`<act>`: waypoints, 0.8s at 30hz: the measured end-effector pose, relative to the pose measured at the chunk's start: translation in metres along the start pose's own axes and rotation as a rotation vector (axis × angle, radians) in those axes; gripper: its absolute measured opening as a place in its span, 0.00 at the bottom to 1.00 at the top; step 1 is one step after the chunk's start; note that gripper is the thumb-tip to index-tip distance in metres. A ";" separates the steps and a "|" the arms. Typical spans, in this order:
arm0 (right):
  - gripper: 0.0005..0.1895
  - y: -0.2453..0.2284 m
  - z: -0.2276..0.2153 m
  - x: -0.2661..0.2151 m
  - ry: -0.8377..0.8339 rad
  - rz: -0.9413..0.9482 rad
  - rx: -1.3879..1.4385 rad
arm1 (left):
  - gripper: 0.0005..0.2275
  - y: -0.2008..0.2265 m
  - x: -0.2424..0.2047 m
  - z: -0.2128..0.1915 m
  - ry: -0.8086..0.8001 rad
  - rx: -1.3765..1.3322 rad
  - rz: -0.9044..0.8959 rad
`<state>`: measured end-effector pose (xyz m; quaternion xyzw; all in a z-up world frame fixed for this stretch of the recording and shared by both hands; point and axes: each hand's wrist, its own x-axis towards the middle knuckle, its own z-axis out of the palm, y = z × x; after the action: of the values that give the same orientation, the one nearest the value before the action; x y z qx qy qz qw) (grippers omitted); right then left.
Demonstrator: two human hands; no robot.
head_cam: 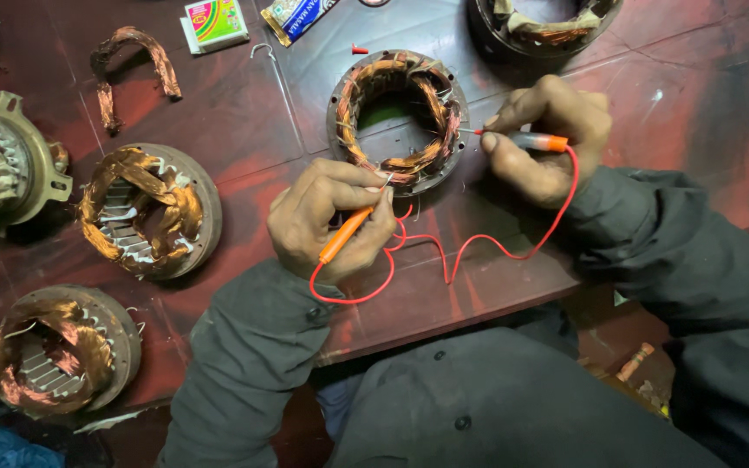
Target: The person uses a test light with red leads to check continuity on the copper windings of a motor stator. They touch the probes to different points on the winding and observe the light to verify electrical connections.
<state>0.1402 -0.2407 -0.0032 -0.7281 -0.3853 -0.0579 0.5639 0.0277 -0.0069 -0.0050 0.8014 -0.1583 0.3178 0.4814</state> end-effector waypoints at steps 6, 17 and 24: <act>0.08 -0.001 -0.003 0.002 -0.027 -0.017 -0.020 | 0.12 0.000 0.001 0.000 -0.005 0.001 0.000; 0.08 0.007 -0.002 -0.003 -0.009 -0.004 -0.022 | 0.12 0.000 0.000 0.000 -0.012 0.004 0.002; 0.09 0.012 -0.003 -0.009 -0.011 -0.011 0.011 | 0.12 0.000 0.001 0.000 -0.012 0.017 0.017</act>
<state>0.1427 -0.2482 -0.0160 -0.7233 -0.3927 -0.0549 0.5654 0.0285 -0.0070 -0.0045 0.8060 -0.1655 0.3183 0.4708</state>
